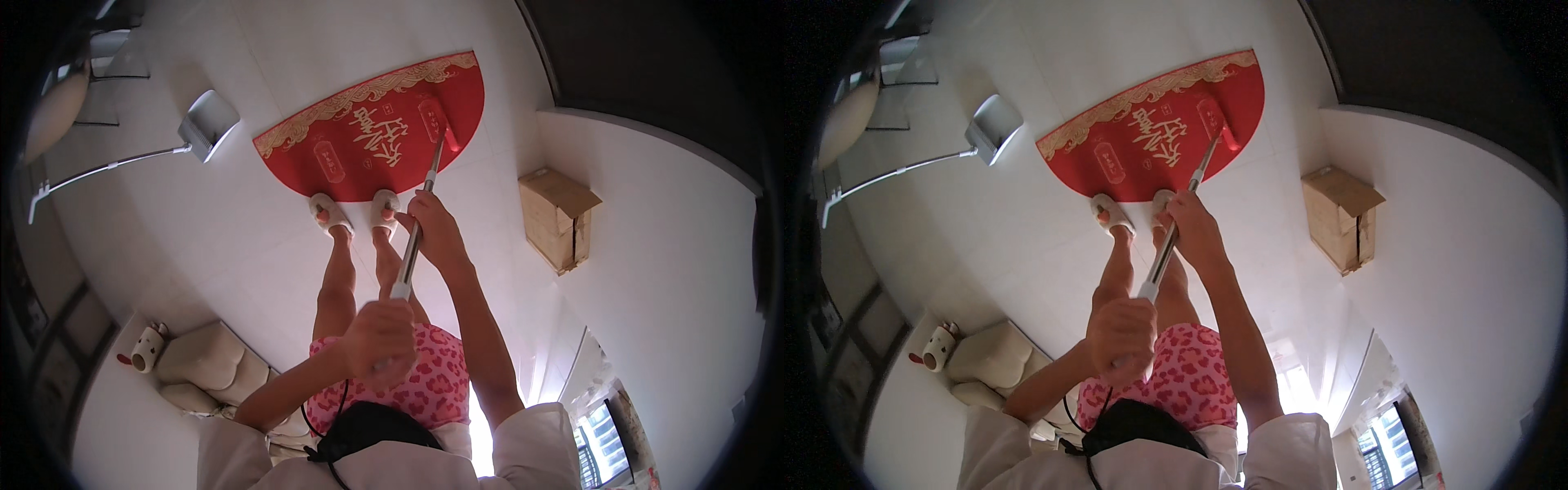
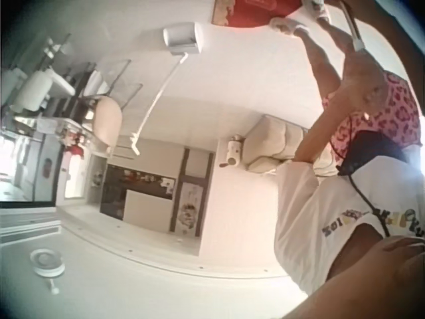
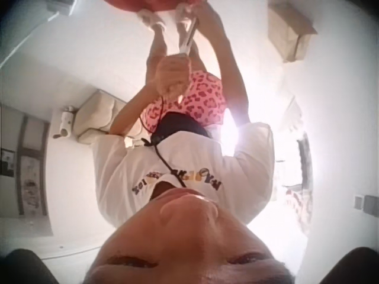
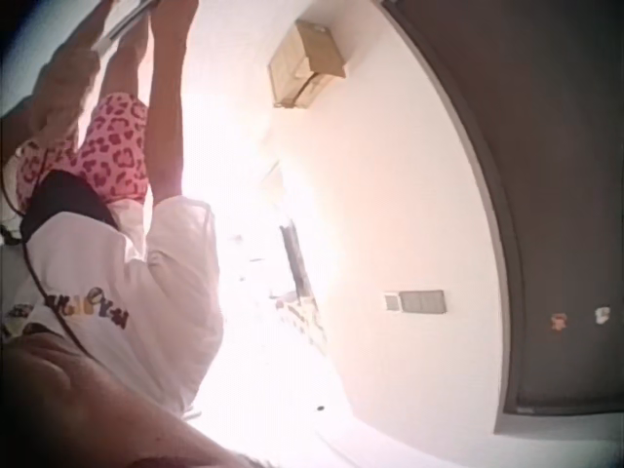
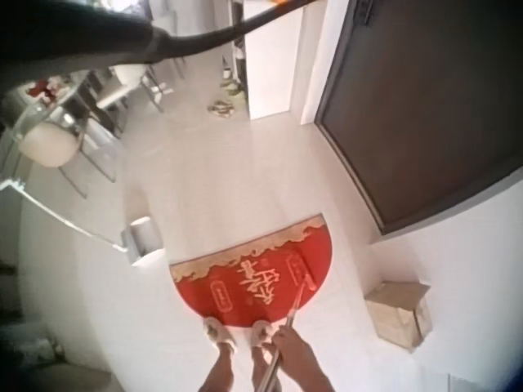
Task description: The person sweeps a tiled floor using a red broom and a white dustpan. They sweep debris into the dustpan, then sweep a grey mat and a red decorative mat. The person moves the mats to sweep underneath them and returns them to their original positions.
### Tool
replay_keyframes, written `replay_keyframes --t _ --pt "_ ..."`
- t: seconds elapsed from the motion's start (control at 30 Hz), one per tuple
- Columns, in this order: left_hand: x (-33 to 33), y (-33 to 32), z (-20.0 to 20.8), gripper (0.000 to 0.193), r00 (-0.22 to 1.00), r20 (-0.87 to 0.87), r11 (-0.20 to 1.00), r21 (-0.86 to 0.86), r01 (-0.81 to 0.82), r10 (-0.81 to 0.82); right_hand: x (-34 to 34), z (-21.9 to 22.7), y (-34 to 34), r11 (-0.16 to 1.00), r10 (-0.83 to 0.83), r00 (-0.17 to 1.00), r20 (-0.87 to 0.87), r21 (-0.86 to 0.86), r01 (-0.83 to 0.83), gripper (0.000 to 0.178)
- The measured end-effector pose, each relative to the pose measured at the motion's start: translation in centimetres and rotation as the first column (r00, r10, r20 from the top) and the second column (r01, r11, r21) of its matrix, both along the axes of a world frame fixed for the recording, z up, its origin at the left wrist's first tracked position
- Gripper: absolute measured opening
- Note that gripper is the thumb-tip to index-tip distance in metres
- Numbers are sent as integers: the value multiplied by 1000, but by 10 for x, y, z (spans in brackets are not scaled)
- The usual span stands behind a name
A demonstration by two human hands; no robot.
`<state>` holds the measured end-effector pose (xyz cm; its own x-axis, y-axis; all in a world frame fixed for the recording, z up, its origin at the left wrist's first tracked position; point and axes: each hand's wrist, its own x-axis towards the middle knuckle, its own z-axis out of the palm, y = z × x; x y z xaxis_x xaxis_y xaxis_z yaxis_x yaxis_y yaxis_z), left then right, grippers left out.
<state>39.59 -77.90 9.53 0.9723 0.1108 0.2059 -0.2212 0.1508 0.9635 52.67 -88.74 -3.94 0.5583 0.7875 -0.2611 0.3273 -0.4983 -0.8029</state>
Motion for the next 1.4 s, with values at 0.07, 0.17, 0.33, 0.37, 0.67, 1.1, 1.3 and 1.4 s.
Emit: replay_keyframes --t 0.07,0.17,0.33,0.37,0.67,1.1,1.3,1.4 --pt "-4 9 7 16 977 -138 987 27 -159 161 -9 -14 7 998 -36 999 7 54 35 12" --pt "-9 17 30 17 939 -222 963 126 -238 262 -44 -21 29 992 23 986 -163 123 -2 5" --pt "-14 29 61 17 967 -161 966 200 -162 196 -74 -1 52 998 63 958 -281 -9 -68 19" --pt "-13 29 63 16 980 -110 978 148 -150 167 -70 5 44 1000 19 969 -245 -17 -24 19" --pt "-3 30 11 23 996 4 995 61 -84 84 -22 20 3 978 -86 996 -6 -189 83 15" --pt "-74 147 55 29 999 26 993 113 42 -45 -135 29 121 990 -117 990 73 -76 123 20" --pt "-112 181 -14 20 979 -105 979 90 185 -175 -150 -13 123 769 -627 732 -267 -66 636 14" --pt "-110 206 -4 18 988 -100 978 159 136 -121 -176 -55 159 887 -453 853 -258 -36 460 10"
